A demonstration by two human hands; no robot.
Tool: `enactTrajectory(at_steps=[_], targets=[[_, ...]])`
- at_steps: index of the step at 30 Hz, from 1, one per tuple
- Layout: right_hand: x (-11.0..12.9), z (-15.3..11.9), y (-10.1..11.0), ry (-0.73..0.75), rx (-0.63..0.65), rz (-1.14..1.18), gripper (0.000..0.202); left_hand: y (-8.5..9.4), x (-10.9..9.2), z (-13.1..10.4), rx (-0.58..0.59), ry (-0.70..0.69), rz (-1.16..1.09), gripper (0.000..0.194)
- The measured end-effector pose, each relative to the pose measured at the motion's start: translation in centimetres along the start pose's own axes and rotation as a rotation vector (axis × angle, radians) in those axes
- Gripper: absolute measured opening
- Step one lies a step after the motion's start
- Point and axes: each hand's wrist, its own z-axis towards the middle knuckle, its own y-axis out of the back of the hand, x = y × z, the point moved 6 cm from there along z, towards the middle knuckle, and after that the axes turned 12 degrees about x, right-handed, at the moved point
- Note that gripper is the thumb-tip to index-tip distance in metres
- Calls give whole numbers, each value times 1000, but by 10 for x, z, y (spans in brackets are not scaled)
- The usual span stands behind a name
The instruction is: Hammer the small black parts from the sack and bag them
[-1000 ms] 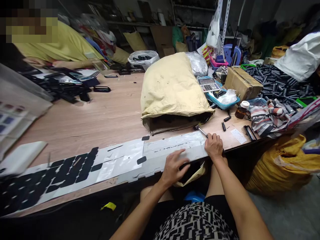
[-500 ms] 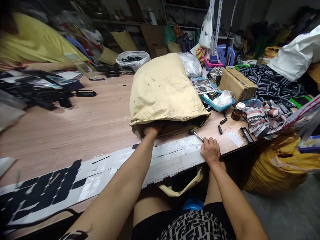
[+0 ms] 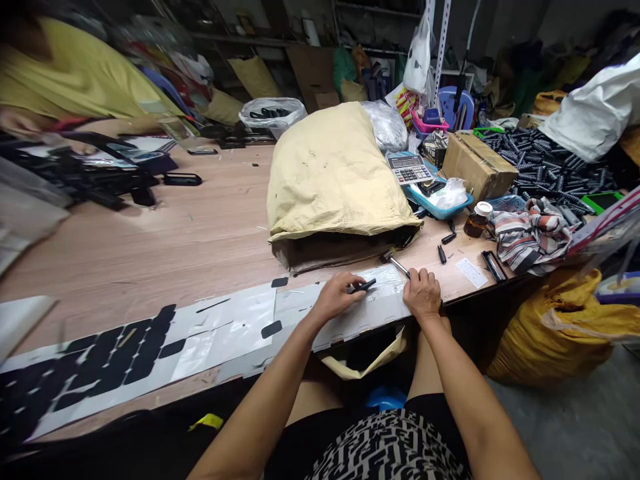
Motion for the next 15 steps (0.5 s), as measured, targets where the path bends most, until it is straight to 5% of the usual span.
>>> enactTrajectory(at_steps=[4, 11, 15], targets=[[0, 0, -1, 2, -3, 7, 26, -21, 6, -13, -23, -25, -65, 23], [-3, 3, 4, 23, 60, 70, 27, -20, 17, -16, -95, -61, -144, 18], [-8, -9, 14, 41, 91, 304, 32, -20, 16, -14, -86, -37, -159, 18]])
